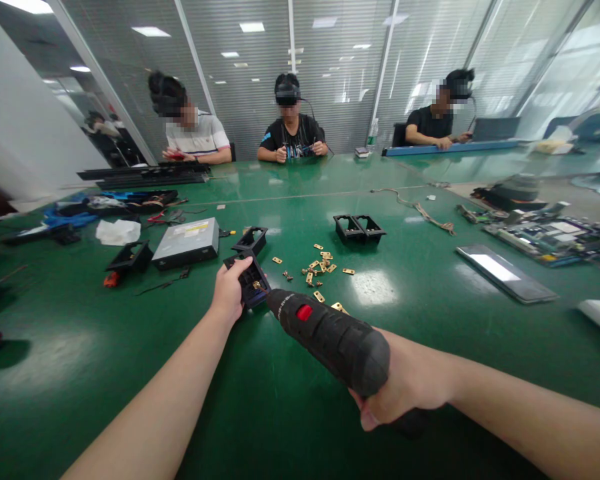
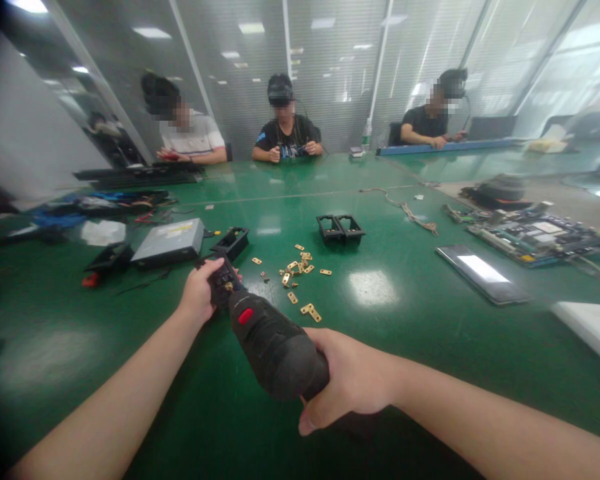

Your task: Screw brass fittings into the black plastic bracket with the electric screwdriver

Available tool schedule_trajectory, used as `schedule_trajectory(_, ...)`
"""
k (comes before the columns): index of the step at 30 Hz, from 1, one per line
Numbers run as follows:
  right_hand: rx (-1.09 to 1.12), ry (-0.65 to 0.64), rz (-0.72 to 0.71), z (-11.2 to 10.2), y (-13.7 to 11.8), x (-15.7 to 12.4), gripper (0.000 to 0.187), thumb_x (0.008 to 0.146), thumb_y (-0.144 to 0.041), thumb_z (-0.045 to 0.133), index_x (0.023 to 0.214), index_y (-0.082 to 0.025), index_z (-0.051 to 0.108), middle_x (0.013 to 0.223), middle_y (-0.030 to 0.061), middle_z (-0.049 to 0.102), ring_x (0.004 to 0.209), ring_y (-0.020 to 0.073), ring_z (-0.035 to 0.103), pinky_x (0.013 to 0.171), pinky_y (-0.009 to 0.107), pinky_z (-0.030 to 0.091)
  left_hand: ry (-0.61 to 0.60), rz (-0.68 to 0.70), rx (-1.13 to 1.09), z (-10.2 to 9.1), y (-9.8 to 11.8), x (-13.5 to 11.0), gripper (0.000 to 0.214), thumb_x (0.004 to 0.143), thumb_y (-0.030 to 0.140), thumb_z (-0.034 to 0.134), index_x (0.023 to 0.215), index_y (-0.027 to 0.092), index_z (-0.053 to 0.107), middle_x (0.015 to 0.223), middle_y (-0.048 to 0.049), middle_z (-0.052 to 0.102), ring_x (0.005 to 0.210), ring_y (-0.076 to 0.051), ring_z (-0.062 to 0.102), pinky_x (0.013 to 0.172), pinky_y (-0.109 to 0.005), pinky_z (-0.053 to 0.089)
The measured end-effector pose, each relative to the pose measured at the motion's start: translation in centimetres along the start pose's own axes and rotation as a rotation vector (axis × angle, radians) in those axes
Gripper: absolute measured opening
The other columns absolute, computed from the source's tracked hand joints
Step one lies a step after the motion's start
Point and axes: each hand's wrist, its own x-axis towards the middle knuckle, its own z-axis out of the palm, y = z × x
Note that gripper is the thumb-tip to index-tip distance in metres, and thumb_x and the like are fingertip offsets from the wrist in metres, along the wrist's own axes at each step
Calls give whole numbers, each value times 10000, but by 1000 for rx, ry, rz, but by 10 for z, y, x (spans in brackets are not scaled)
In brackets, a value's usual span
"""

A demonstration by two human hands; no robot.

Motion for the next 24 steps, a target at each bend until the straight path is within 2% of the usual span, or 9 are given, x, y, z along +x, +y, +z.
schedule_trajectory(3,-9,-9,-2,0,0,0,633,544,-254,1223,995,-227,779,843,-61,838,622,160,730,558,255,556,1,1,0,0,0,0,472,738,443,1015,1000,264,665,853,-59,798,754,-323,815,708,-431,697)
schedule_trajectory(9,18,-4,-2,-1,3,0,701,533,-193,1204,1115,-218,815,906,-45,859,676,176,751,601,269,568,9,3,1,1,1,-1,450,728,434,1009,984,249,689,837,-67,808,740,-316,824,647,-402,692)
schedule_trajectory(18,37,-18,15,-1,3,0,721,515,-135,1182,1119,-229,798,907,-58,847,660,168,741,593,261,566,10,-3,-3,0,1,0,439,742,403,1008,1007,250,693,846,-65,807,765,-336,845,690,-442,726)
schedule_trajectory(24,68,-10,15,0,3,0,733,505,-129,1183,1137,-216,820,905,-51,863,657,167,730,601,267,573,8,6,-13,2,2,-2,452,720,410,1000,990,252,674,820,-44,798,705,-296,815,618,-377,676)
